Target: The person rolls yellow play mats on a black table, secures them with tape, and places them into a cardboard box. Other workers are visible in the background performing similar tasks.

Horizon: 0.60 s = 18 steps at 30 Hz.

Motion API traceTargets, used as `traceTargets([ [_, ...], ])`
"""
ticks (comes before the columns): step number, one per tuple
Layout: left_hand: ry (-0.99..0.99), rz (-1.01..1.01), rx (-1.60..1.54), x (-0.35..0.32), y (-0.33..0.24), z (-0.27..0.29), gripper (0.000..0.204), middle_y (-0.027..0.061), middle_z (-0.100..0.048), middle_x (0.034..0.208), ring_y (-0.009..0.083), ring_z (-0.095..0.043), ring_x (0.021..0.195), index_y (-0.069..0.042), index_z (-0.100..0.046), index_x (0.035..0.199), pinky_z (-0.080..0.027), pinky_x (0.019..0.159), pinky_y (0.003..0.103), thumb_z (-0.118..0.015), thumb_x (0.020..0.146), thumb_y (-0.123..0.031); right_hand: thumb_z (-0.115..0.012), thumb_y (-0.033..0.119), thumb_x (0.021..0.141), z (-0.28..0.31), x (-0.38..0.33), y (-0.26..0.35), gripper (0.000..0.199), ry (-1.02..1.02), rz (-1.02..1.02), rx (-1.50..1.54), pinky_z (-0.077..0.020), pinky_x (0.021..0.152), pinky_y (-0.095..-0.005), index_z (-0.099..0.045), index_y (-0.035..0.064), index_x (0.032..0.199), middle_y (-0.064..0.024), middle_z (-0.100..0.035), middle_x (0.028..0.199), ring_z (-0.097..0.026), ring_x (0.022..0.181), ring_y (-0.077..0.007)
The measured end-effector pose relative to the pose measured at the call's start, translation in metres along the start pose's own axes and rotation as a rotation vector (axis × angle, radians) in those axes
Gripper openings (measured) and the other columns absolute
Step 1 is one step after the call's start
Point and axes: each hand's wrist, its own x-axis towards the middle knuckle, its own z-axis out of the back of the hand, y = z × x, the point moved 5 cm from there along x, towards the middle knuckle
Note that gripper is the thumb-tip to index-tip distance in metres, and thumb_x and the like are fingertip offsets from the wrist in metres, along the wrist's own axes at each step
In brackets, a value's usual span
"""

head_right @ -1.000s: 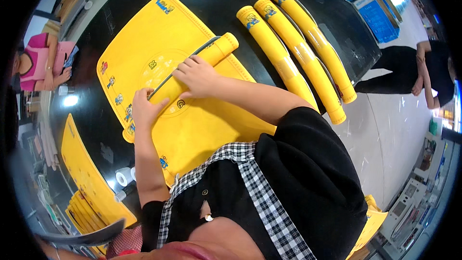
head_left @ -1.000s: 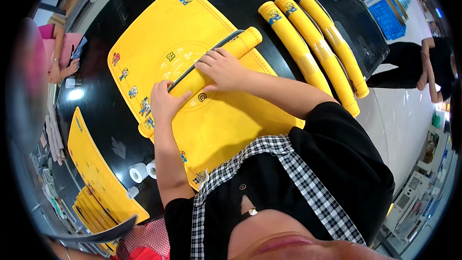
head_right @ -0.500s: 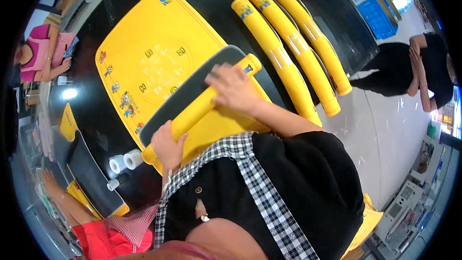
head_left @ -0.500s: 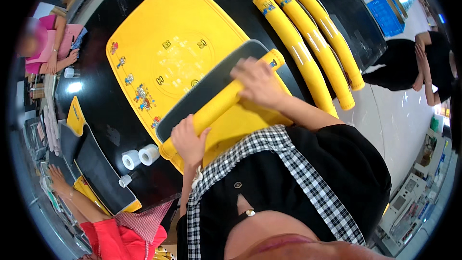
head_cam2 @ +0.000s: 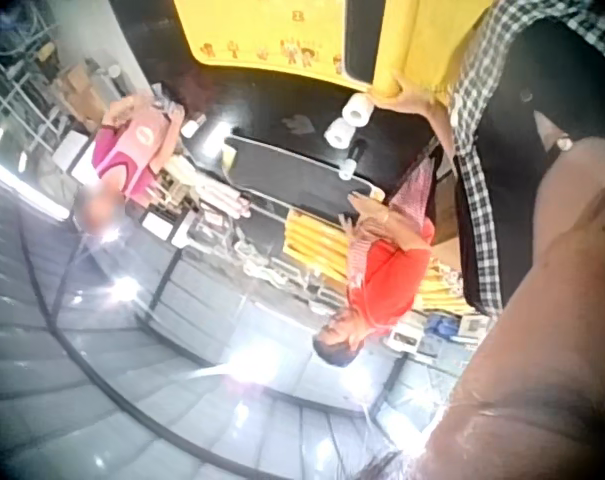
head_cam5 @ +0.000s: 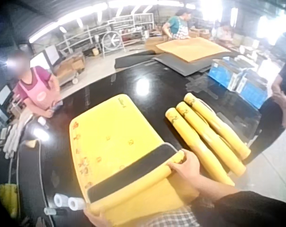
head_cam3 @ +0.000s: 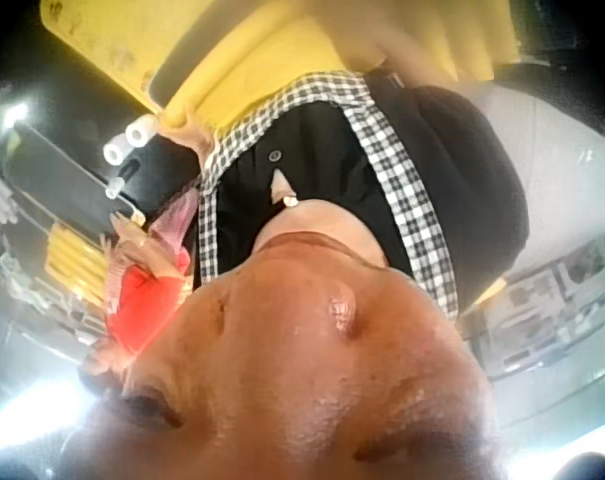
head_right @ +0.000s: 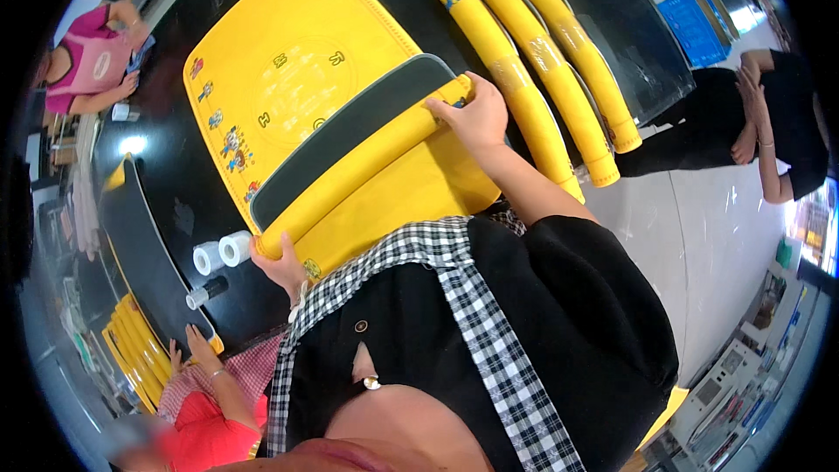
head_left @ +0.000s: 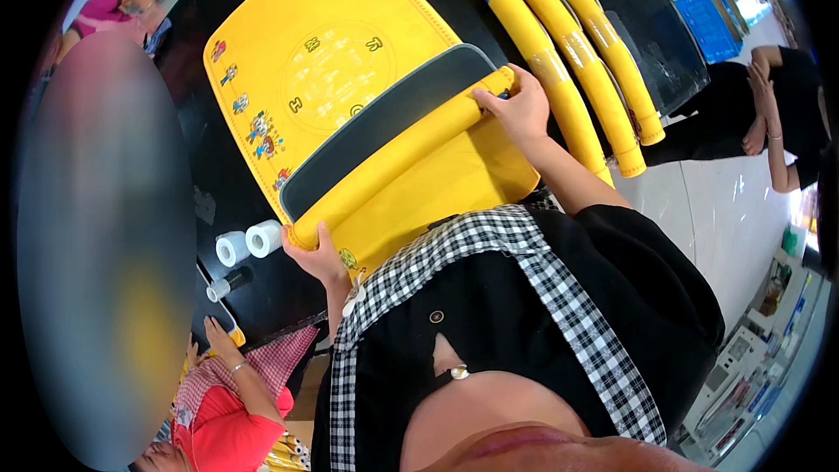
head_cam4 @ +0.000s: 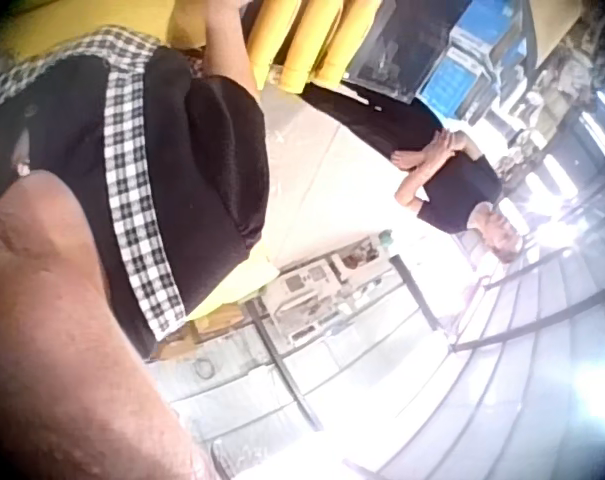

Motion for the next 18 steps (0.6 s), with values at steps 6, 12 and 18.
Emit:
traceTargets([
  [6,0.055,-0.339,0.619,0.001,-0.003,-0.007,0.066,0.0256,-0.043,0.144,0.0398,-0.039,0.138,-0.001,-0.05,0.141,-0.032,0.114,0.052,-0.077,0.087,-0.027,-0.088,0.052,0.071,-0.008,0.004,0.008,0.083,0.027,0.099,-0.157,-0.0535,0.094,-0.0419,-0.064,-0.0042,0.128,-0.0226,-0.071,0.115,-0.068,0.107,-0.0352],
  [12,0.727,-0.808,0.488,-0.003,-0.097,-0.102,0.059,0.0203,-0.046,0.152,0.0401,-0.041,0.142,-0.007,-0.055,0.143,-0.029,0.117,0.055,-0.066,0.094,-0.038,-0.086,0.053,0.074,0.007,-0.001,0.003,0.101,0.049,-0.004,-0.149,-0.0533,0.093,-0.0435,-0.046,-0.0048,0.146,-0.0265,-0.069,0.116,-0.068,0.106,-0.0387],
  [18,1.15,-0.809,0.488,0.042,-0.114,-0.199,0.057,0.0144,-0.034,0.163,0.037,-0.028,0.152,-0.011,-0.045,0.152,-0.024,0.123,0.051,-0.048,0.104,-0.042,-0.091,0.04,0.074,0.003,-0.011,-0.015,0.105,-0.003,-0.001,0.016,-0.0529,0.09,-0.0324,-0.037,-0.0044,0.152,-0.0169,-0.07,0.124,-0.068,0.103,-0.0228],
])
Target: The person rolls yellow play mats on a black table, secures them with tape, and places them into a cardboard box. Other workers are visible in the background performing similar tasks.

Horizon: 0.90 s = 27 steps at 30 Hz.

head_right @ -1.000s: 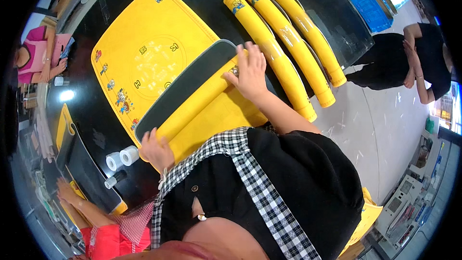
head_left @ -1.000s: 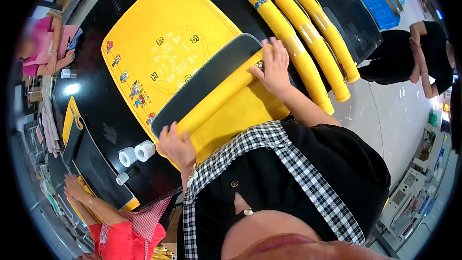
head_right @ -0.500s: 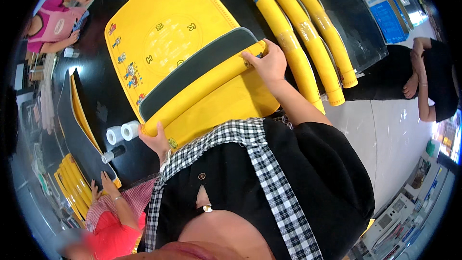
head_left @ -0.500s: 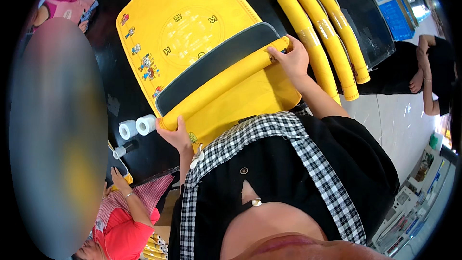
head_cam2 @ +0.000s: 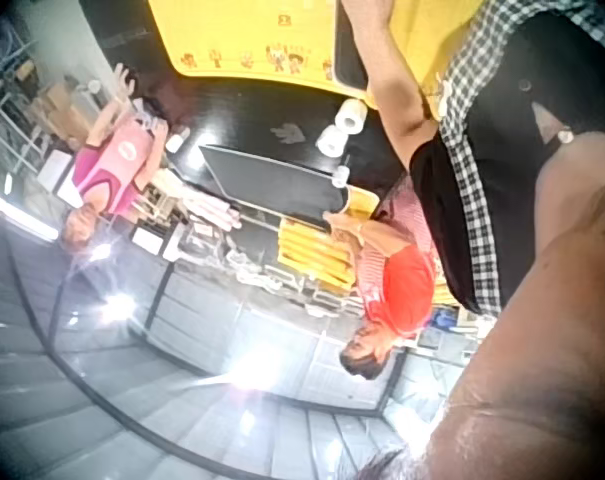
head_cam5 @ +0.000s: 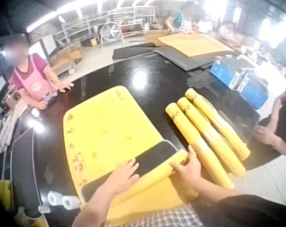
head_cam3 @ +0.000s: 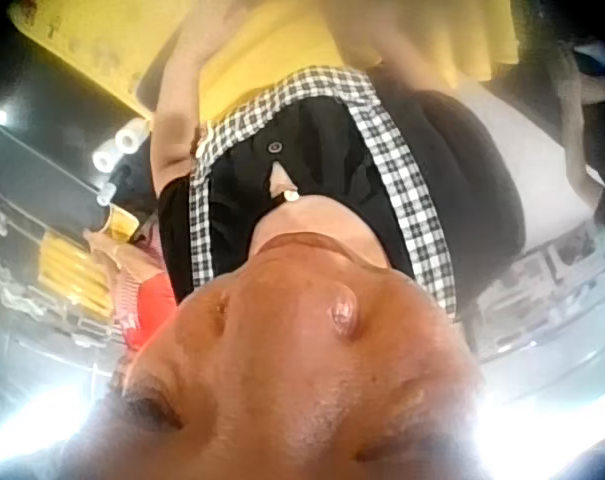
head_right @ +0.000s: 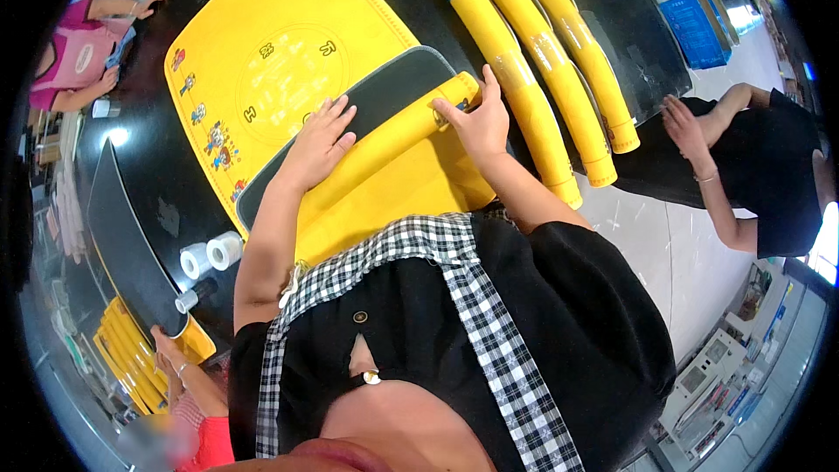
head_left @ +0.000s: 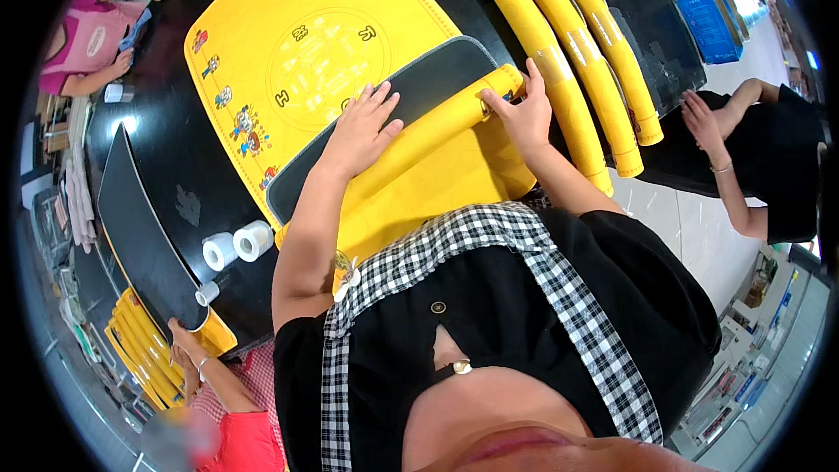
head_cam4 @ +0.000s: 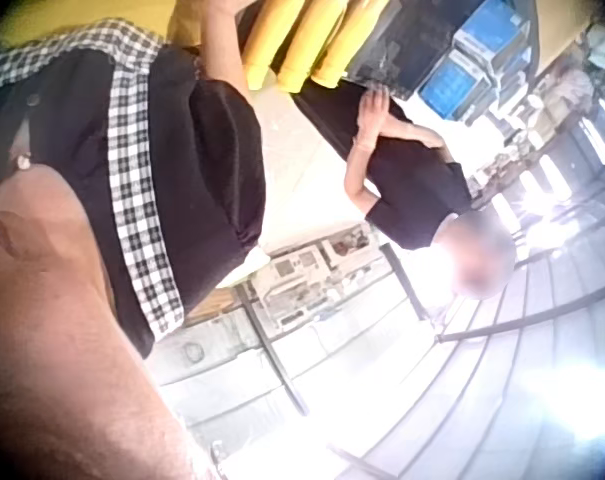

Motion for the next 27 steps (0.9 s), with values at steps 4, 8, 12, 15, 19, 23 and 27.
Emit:
traceTargets([
  [4,0.13,0.003,0.033,0.008,0.003,-0.007,0.06,0.0112,-0.026,0.168,0.0348,-0.02,0.155,-0.009,-0.042,0.154,-0.02,0.125,0.05,-0.044,0.106,-0.045,-0.092,0.046,0.07,0.007,-0.007,0.003,0.107,0.021,-0.061,-0.075,-0.0536,0.088,-0.0323,-0.04,-0.0016,0.151,-0.017,-0.071,0.12,-0.068,0.098,-0.0228],
  [8,0.127,0.019,0.047,0.004,-0.006,-0.002,0.064,0.014,-0.028,0.166,0.0363,-0.022,0.154,-0.008,-0.043,0.154,-0.02,0.125,0.051,-0.048,0.104,-0.047,-0.082,0.053,0.078,0.009,-0.009,0.027,0.089,0.068,0.043,-0.229,-0.0522,0.093,-0.0396,-0.051,0.0001,0.142,-0.0233,-0.066,0.12,-0.066,0.108,-0.0342],
  [12,0.099,0.111,0.253,-0.012,-0.032,0.006,0.075,0.0196,-0.035,0.162,0.0385,-0.031,0.15,-0.006,-0.046,0.15,-0.022,0.124,0.052,-0.061,0.095,-0.055,-0.064,0.049,0.093,-0.022,0.016,0.039,0.061,0.086,0.217,-0.583,-0.0395,0.099,-0.0513,-0.057,0.0072,0.137,-0.0191,-0.057,0.124,-0.052,0.116,-0.0381],
  [15,-0.211,0.194,0.33,-0.049,-0.049,0.012,0.086,0.018,-0.056,0.135,0.0328,-0.052,0.128,-0.008,-0.05,0.146,-0.038,0.11,0.047,-0.081,0.076,-0.048,-0.067,0.043,0.091,-0.032,0.032,0.069,0.054,-0.127,0.543,-0.645,-0.032,0.104,-0.0531,-0.06,0.0097,0.133,-0.0173,-0.055,0.13,-0.046,0.124,-0.0376],
  [19,-0.323,0.368,0.349,-0.071,-0.021,0.021,0.073,0.0096,-0.061,0.107,0.0285,-0.059,0.103,-0.01,-0.06,0.126,-0.045,0.09,0.042,-0.087,0.067,-0.043,-0.077,0.046,0.082,-0.071,0.005,0.132,0.062,0.42,0.921,-0.429,-0.0393,0.107,-0.0484,-0.062,0.0098,0.13,-0.0128,-0.056,0.134,-0.05,0.127,-0.0345],
  [23,-0.314,0.408,0.258,-0.071,-0.007,0.027,0.061,0.0087,-0.062,0.105,0.029,-0.06,0.102,-0.012,-0.061,0.111,-0.045,0.088,0.042,-0.088,0.066,-0.043,-0.085,0.046,0.071,-0.111,-0.041,0.161,0.06,0.767,0.955,-0.614,-0.0502,0.097,-0.0411,-0.063,0.0099,0.113,-0.0087,-0.065,0.112,-0.062,0.112,-0.029],
  [27,-0.186,0.404,0.123,-0.114,-0.019,0.015,0.056,0.0093,-0.064,0.112,0.0322,-0.061,0.108,-0.01,-0.063,0.114,-0.045,0.092,0.046,-0.085,0.072,-0.04,-0.089,0.041,0.064,-0.11,-0.081,0.152,0.059,0.878,0.912,-0.666,-0.053,0.088,-0.0415,-0.063,0.0094,0.106,-0.0094,-0.066,0.102,-0.065,0.103,-0.0294],
])
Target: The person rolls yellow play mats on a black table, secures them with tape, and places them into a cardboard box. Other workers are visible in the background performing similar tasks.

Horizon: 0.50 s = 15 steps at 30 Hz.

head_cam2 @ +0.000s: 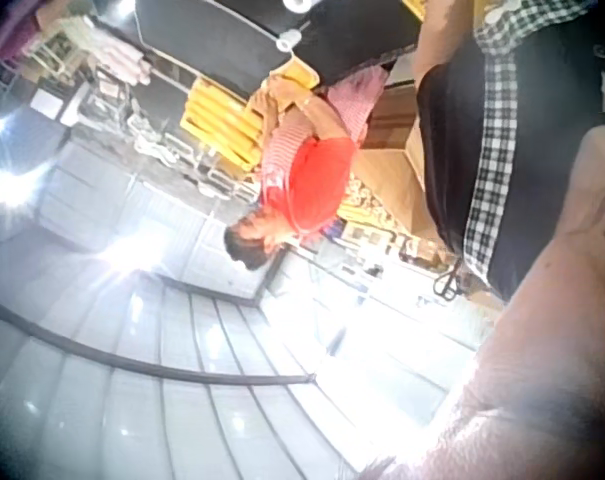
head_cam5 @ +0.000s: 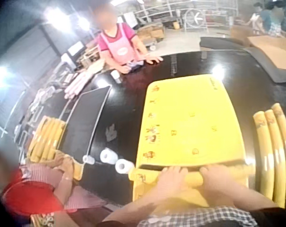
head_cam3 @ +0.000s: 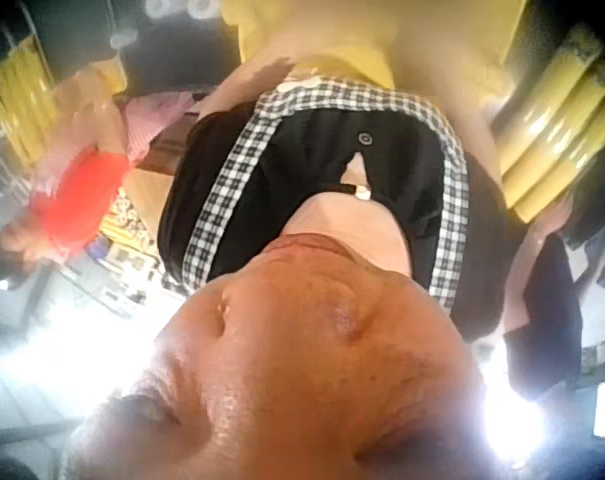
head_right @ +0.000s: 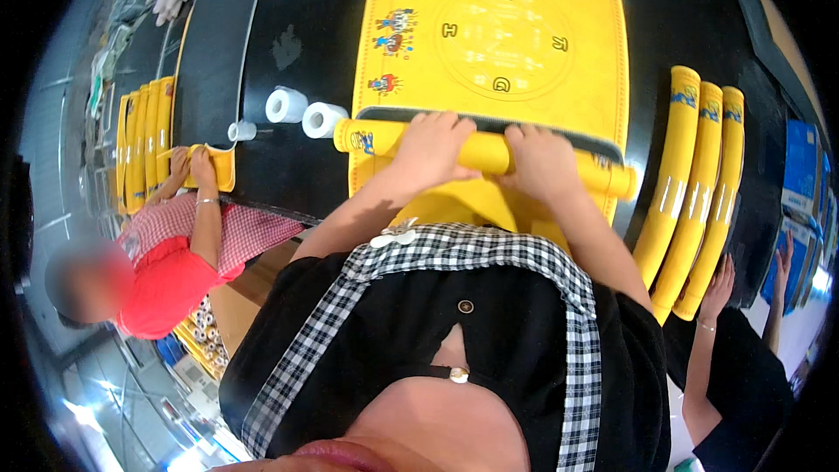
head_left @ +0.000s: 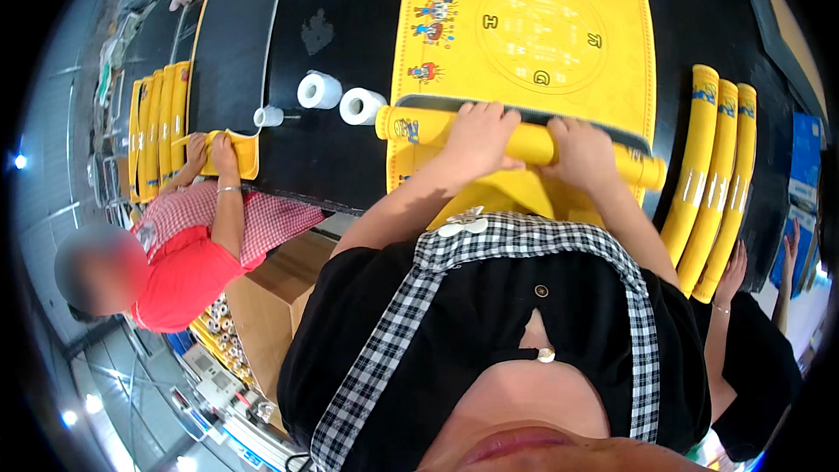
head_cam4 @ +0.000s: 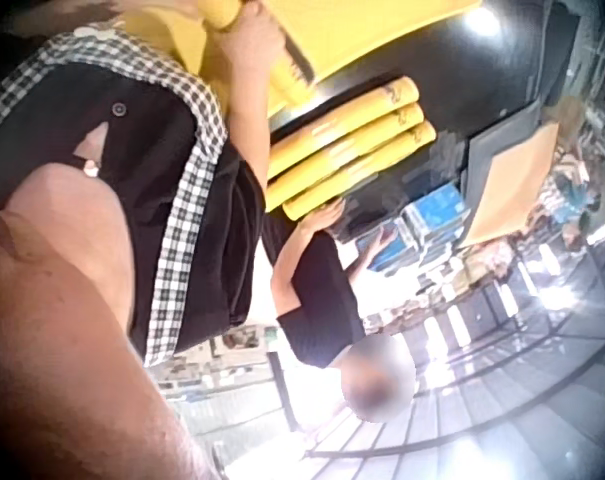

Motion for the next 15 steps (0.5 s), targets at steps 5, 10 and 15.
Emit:
traceTargets([
  [5,-0.624,0.522,-0.129,-0.094,0.085,0.041,0.048,0.0141,-0.072,0.1,0.0366,-0.069,0.095,-0.012,-0.063,0.128,-0.051,0.089,0.048,-0.076,0.085,-0.031,-0.089,0.044,0.063,0.001,-0.017,0.014,0.058,-0.134,0.038,0.047,-0.0529,0.088,-0.04,-0.064,0.0087,0.102,-0.0103,-0.063,0.103,-0.062,0.104,-0.0292],
  [10,-0.286,0.957,-0.19,-0.137,0.172,0.03,0.051,0.0173,-0.074,0.101,0.0313,-0.072,0.088,-0.007,-0.065,0.13,-0.055,0.08,0.041,-0.064,0.097,-0.045,-0.088,0.046,0.065,0.001,-0.009,0.001,0.064,-0.153,0.109,0.12,-0.0524,0.091,-0.0408,-0.063,0.0079,0.11,-0.0116,-0.06,0.111,-0.058,0.109,-0.0297],
  [15,-0.471,0.967,-0.135,-0.124,0.215,0.022,0.052,0.0148,-0.073,0.103,0.017,-0.071,0.083,-0.002,-0.069,0.121,-0.054,0.071,0.033,-0.069,0.095,-0.048,-0.087,0.05,0.067,-0.004,0.001,-0.007,0.071,-0.053,0.118,0.112,-0.0521,0.094,-0.0409,-0.06,0.0079,0.118,-0.0114,-0.06,0.112,-0.059,0.111,-0.0291],
])
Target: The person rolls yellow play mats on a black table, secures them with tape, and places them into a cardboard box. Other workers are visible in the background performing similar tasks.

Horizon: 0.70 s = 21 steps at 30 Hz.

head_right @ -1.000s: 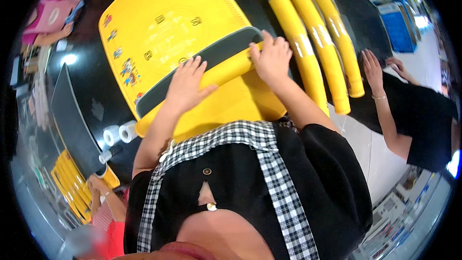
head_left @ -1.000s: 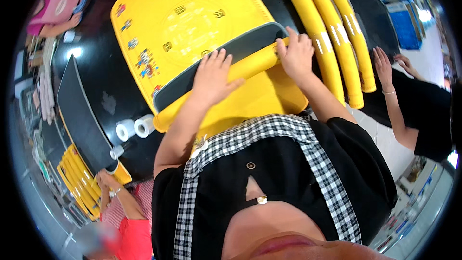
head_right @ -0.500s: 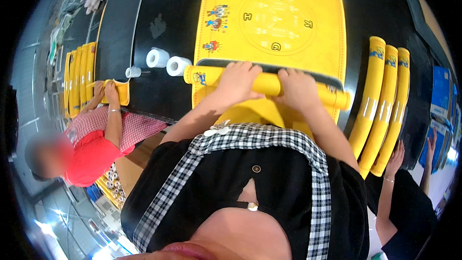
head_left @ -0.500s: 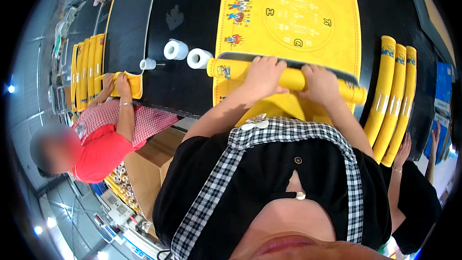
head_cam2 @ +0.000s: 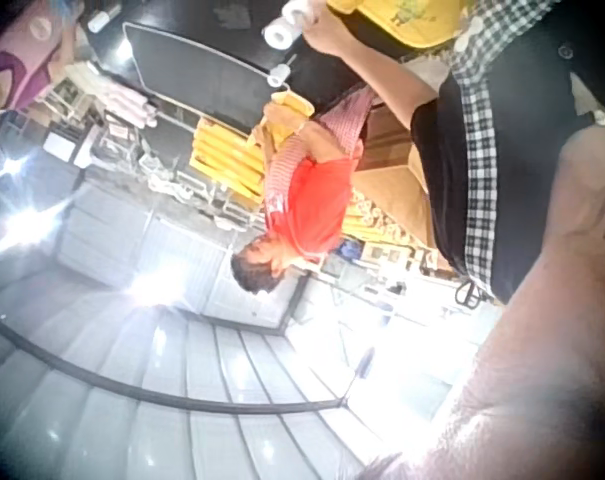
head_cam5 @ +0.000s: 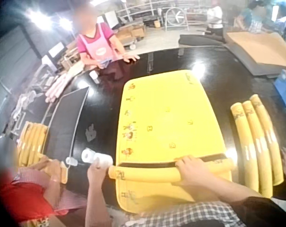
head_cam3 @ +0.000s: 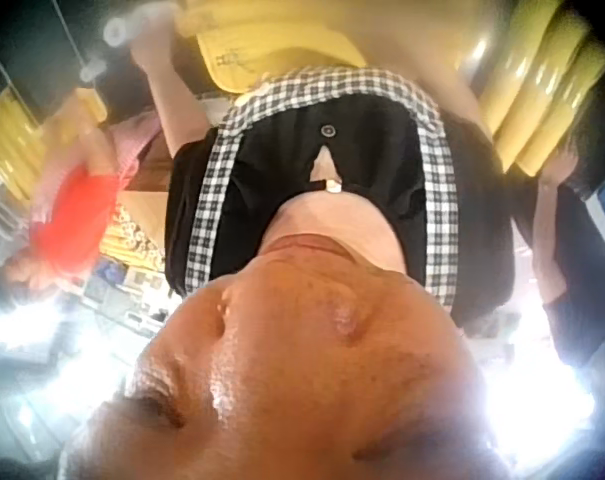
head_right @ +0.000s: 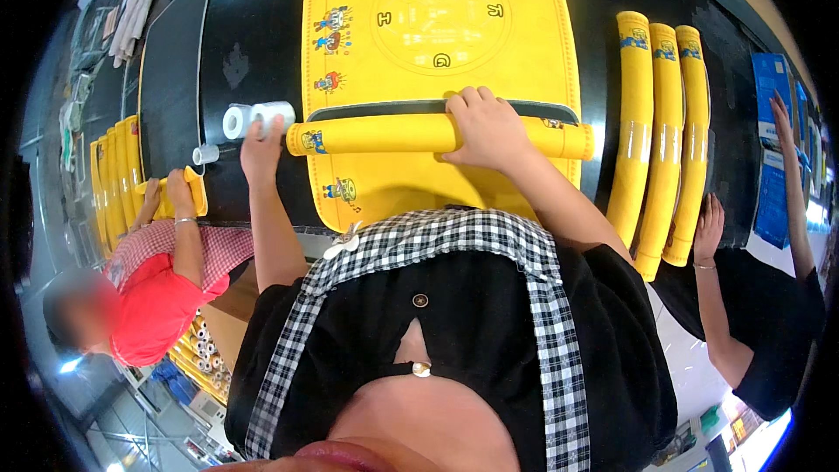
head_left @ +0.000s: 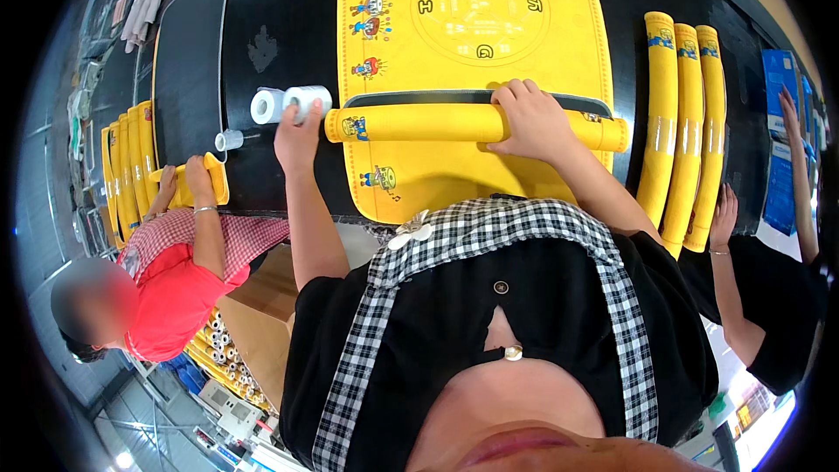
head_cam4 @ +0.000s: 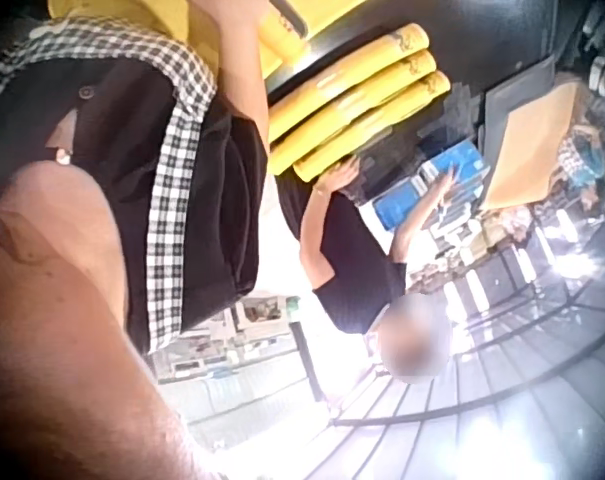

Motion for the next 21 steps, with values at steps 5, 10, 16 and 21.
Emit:
traceTargets([
  [5,0.359,0.045,-0.99,-0.049,-0.092,0.004,0.034,0.0026,-0.072,0.102,0.0107,-0.065,0.084,-0.004,-0.067,0.12,-0.053,0.077,0.028,-0.076,0.093,-0.022,-0.088,0.052,0.067,0.002,-0.004,-0.006,0.074,-0.017,-0.03,0.02,-0.0513,0.096,-0.0409,-0.06,0.0088,0.12,-0.0109,-0.06,0.114,-0.059,0.112,-0.0298],
  [10,0.837,-0.159,-1.227,-0.14,-0.19,-0.046,0.025,0.0039,-0.068,0.113,0.0144,-0.065,0.099,-0.005,-0.073,0.112,-0.051,0.093,0.03,-0.078,0.091,-0.016,-0.088,0.05,0.071,0.01,0.001,-0.024,0.077,-0.086,0.071,0.452,-0.0466,0.1,-0.0375,-0.06,0.0085,0.129,-0.0082,-0.061,0.122,-0.057,0.117,-0.0265],
  [16,0.869,-0.346,-1.01,-0.14,-0.192,-0.07,0.032,0.01,-0.058,0.122,0.0216,-0.06,0.114,-0.007,-0.074,0.114,-0.05,0.096,0.034,-0.083,0.086,-0.02,-0.084,0.034,0.078,0.023,0.018,-0.041,0.07,-0.099,0.165,1.019,-0.0412,0.102,-0.0358,-0.06,0.0122,0.14,-0.0041,-0.064,0.127,-0.055,0.118,-0.0171],
  [21,0.818,-0.42,-0.893,-0.141,-0.199,-0.06,0.033,0.0097,-0.059,0.121,0.0218,-0.06,0.113,-0.006,-0.074,0.112,-0.05,0.096,0.035,-0.084,0.085,-0.022,-0.077,0.019,0.089,0.024,0.035,-0.043,0.021,0.022,0.174,1.098,-0.0491,0.089,-0.0313,-0.075,0.0071,0.105,-0.0023,-0.072,0.099,-0.064,0.097,-0.016],
])
